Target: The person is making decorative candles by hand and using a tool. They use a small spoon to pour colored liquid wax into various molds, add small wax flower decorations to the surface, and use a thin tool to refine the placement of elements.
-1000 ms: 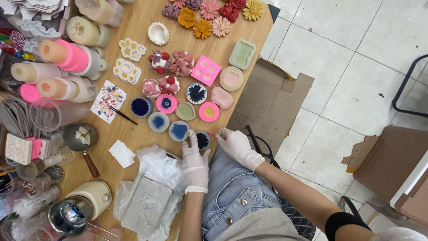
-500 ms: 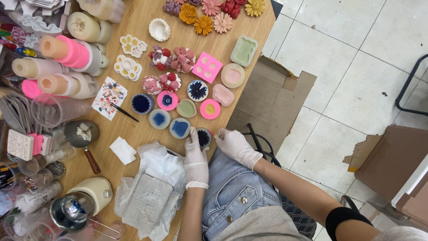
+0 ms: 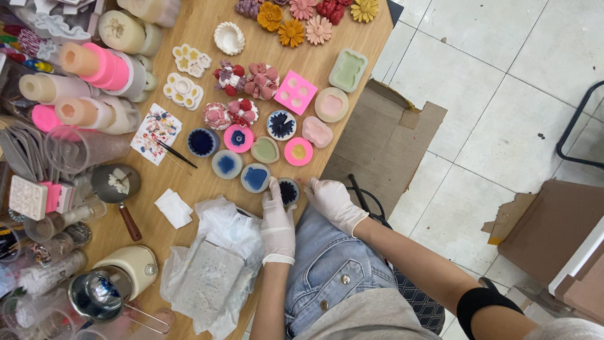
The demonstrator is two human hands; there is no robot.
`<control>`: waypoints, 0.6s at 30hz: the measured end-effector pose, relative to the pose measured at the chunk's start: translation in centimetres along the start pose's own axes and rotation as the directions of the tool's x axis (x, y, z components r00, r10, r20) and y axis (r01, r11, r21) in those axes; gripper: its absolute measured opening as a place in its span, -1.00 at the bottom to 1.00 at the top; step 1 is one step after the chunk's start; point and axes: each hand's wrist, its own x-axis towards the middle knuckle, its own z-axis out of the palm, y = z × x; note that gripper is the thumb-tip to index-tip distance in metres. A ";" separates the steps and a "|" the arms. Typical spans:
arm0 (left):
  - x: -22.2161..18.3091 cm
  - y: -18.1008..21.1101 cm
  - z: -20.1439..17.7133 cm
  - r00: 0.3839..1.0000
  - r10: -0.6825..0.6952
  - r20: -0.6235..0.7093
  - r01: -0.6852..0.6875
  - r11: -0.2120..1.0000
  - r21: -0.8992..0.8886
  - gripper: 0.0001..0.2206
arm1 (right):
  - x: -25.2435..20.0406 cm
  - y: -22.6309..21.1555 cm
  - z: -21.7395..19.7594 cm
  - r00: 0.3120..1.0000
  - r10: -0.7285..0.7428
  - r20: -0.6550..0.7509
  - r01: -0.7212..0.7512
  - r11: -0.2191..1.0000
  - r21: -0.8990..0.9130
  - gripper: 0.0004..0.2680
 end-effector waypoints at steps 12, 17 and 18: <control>-2.0 5.4 -5.8 0.998 -0.049 -0.029 0.047 0.997 -0.066 -0.29 | -1.1 -2.0 -7.6 0.937 -0.336 -0.096 0.314 0.930 -0.191 -0.89; -5.9 4.6 -9.0 0.989 -0.121 -0.089 0.112 0.989 -0.102 -0.38 | 0.1 -3.7 -9.5 0.952 -0.283 -0.115 0.277 0.959 -0.062 -0.90; -6.8 4.1 -9.1 0.984 -0.068 -0.167 0.059 0.997 -0.059 -0.39 | 0.7 -3.5 -9.2 0.989 -0.136 -0.051 0.133 0.990 -0.054 -0.90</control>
